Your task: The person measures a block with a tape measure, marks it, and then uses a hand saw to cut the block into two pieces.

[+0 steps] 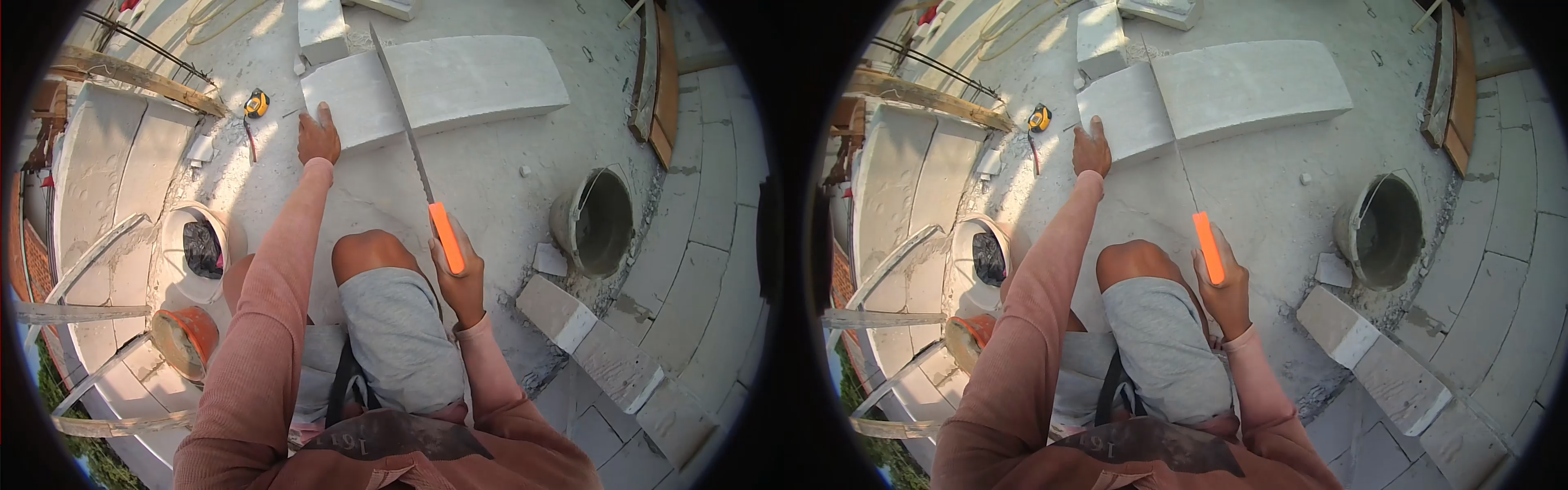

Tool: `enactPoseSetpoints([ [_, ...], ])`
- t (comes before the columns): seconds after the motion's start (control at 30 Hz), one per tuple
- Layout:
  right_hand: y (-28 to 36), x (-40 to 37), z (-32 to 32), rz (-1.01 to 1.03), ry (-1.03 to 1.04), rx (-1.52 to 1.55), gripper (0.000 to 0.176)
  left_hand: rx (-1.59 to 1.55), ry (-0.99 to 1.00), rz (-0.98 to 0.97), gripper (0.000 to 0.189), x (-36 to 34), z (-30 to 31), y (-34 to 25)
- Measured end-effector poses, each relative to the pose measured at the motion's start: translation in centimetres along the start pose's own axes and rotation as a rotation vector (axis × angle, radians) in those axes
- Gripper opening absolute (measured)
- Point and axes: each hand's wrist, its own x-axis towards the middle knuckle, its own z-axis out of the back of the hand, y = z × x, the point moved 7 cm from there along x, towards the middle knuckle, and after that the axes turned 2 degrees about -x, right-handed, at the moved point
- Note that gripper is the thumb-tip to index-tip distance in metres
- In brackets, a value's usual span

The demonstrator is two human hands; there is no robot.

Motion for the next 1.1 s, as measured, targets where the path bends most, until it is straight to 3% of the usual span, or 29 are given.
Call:
enactPoseSetpoints([
  [0.07,0.1,-5.0,2.0,0.025,-0.004,-0.149,0.042,-0.017,-0.031,-0.004,0.062,-0.2,-1.0,0.6],
  [0.17,-0.1,-1.1,0.3,0.156,-0.04,-0.144,0.044,-0.012,-0.053,-0.007,0.061,-0.1,-0.9,0.8],
  [0.23,1.1,6.4,-2.1,0.088,-0.022,-0.007,0.043,-0.011,-0.078,-0.007,0.061,-0.3,-0.7,0.4],
  [0.3,1.5,8.9,-2.6,0.13,-0.026,0.034,0.045,-0.004,0.005,-0.009,0.061,0.2,-0.2,-0.1],
  [0.4,0.2,2.3,-1.0,0.053,-0.021,-0.014,0.047,-0.022,0.02,-0.005,0.06,-0.3,0.1,-0.5],
  [0.47,-0.4,-4.4,1.4,0.15,-0.064,-0.166,0.049,-0.028,-0.021,-0.012,0.059,-0.3,-0.6,0.5],
  [0.57,-0.4,-4.4,1.6,0.11,-0.024,-0.188,0.05,-0.068,-0.053,-0.005,0.061,-0.2,-0.7,0.6],
  [0.7,1.6,8.3,-2.4,0.041,0.056,-0.026,0.046,-0.016,-0.031,-0.024,0.063,0.3,-0.4,-0.1],
  [0.8,-0.2,5.5,-2.4,-0.075,0.059,0.024,0.043,-0.009,0.029,-0.005,0.063,-1.1,0.4,-0.2],
  [0.87,-0.9,-1.3,0.0,0.126,-0.054,-0.076,0.046,-0.018,-0.021,-0.023,0.063,-0.4,-0.2,0.3],
  [0.9,-1.6,-4.5,1.1,-0.01,0.037,-0.072,0.043,-0.027,-0.04,-0.018,0.063,-0.7,-0.4,0.6],
  [1.0,-1.7,-4.5,1.4,-0.024,0.073,-0.085,0.043,-0.026,-0.079,-0.02,0.065,-0.4,-1.0,1.0],
  [1.03,-1.8,-1.6,0.1,0.144,-0.016,-0.132,0.044,-0.019,-0.081,-0.02,0.065,0.0,-1.1,1.1],
  [1.1,0.5,6.5,-2.2,0.078,0.006,0.0,0.043,-0.023,-0.051,-0.016,0.066,0.1,-1.0,0.6],
])
